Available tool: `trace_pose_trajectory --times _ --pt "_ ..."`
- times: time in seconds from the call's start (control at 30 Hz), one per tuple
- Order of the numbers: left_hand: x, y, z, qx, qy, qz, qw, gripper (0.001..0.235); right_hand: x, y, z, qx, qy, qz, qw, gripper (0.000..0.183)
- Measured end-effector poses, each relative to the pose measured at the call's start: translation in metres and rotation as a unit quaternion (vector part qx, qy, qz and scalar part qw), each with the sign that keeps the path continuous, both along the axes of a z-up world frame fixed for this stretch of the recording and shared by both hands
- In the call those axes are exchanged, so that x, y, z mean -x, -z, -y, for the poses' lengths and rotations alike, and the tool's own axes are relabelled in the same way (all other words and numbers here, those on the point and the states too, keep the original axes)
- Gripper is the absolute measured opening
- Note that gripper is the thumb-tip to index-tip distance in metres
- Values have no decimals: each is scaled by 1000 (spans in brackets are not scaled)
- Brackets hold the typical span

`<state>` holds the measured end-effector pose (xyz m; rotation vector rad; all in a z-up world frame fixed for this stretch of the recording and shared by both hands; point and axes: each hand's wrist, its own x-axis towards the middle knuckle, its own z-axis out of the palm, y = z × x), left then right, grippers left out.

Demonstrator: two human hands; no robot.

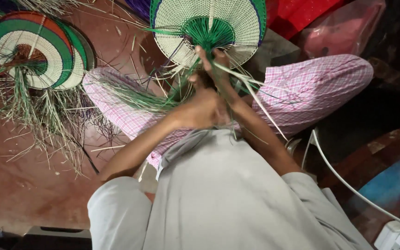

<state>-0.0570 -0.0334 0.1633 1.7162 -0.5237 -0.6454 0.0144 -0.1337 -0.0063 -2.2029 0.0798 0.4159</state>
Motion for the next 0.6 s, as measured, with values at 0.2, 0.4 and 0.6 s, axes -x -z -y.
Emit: trace_pose_trajectory --times 0.2,0.4,0.6 --pt "-58 0 -25 -285 -278 -83 913 42 -11 -19 -5 121 75 -327 934 74" --pt "-95 142 -57 -458 -301 -177 817 59 -4 -70 -13 52 98 -313 943 69" --pt "-85 168 -54 -362 -326 -216 846 21 -6 -47 -9 48 117 -313 941 67"
